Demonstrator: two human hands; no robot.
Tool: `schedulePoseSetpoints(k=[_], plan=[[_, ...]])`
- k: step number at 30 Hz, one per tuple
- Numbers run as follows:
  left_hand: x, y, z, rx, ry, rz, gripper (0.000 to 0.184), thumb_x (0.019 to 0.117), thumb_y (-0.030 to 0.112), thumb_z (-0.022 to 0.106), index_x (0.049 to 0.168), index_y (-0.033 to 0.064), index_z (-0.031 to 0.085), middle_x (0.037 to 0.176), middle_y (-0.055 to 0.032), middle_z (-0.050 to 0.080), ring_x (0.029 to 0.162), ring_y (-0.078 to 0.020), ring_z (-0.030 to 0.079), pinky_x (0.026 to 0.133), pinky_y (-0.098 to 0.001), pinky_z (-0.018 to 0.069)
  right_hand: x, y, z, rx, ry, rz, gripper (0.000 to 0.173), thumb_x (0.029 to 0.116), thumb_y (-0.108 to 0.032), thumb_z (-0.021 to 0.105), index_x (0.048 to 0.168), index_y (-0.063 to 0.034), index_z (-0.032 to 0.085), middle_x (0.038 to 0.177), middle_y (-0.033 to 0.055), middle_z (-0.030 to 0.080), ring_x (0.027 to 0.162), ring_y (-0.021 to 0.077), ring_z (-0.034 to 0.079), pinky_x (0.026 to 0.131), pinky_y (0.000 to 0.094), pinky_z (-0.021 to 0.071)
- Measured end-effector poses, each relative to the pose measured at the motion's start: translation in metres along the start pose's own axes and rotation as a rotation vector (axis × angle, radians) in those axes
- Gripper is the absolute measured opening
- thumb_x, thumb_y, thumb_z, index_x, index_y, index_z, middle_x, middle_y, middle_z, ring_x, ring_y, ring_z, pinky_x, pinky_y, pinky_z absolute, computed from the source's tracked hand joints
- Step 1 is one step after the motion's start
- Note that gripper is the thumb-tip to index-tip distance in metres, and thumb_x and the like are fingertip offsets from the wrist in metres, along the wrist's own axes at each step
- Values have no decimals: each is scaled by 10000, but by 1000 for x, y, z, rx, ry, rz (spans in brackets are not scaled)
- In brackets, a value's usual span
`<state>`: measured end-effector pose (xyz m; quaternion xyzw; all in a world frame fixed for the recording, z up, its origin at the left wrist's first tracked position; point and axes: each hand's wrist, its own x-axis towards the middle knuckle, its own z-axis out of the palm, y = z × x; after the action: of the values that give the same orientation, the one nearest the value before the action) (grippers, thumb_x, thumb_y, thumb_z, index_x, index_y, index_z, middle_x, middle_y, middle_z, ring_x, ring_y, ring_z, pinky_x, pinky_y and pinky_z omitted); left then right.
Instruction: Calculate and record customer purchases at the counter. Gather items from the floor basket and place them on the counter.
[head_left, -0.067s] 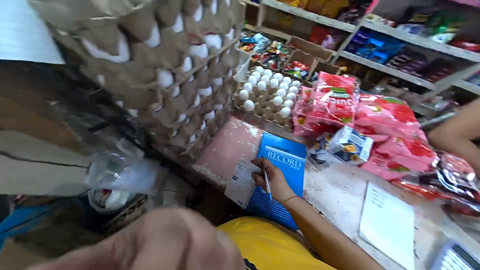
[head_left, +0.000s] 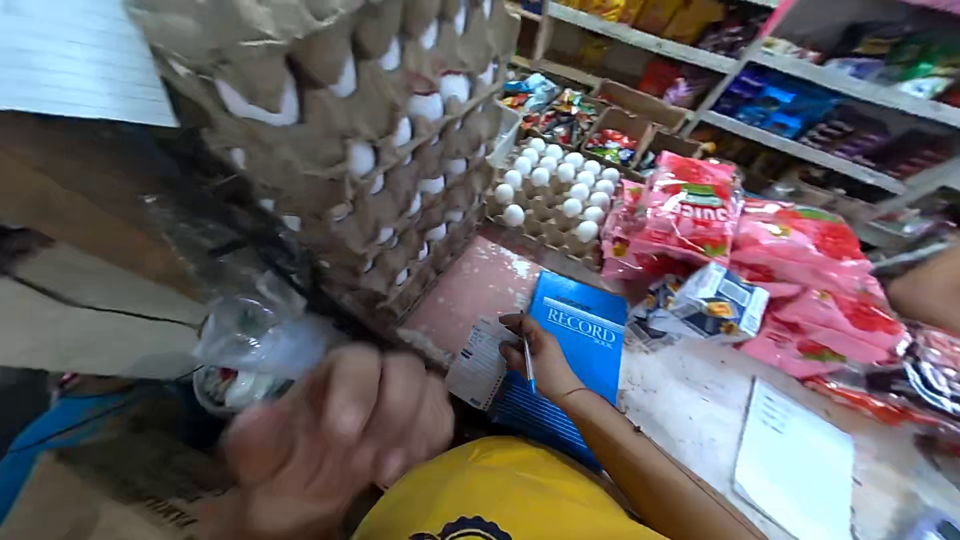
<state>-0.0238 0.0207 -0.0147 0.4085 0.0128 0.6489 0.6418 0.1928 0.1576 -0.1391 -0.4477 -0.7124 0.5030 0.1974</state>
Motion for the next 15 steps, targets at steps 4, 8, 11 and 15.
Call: schedulePoseSetpoints(k=[4,8,11,15], plan=[[-36,-22,-70,290,949,-42,356,1084,250,348,1021,145,683,926,-4,731,855,-120,711,774,-284,599,33,2,14,-43,-48,10,444,952,-32,637,1383,22,548,1259,195,669,1076,221,687,942,375,559],[-50,-41,-119,239,1456,-128,323,1090,211,363,1335,56,505,1161,-91,695,970,-166,710,793,-306,582,56,5,21,-27,-93,0,475,939,-19,636,1398,30,523,1250,195,671,1105,236,676,976,398,543],[-43,-52,-130,250,1476,-144,374,1092,207,382,1415,31,445,1277,-139,639,1039,-194,688,845,-321,566,71,3,25,-24,-102,28,514,931,-15,637,1426,24,505,1300,199,651,1162,256,658,1021,417,520],[-29,-63,-137,256,1471,-145,356,1094,215,410,1394,24,438,1301,-157,585,1068,-222,655,893,-364,557,82,1,36,66,-55,58,562,912,12,633,1451,10,472,1390,203,599,1201,259,640,1009,411,527]])
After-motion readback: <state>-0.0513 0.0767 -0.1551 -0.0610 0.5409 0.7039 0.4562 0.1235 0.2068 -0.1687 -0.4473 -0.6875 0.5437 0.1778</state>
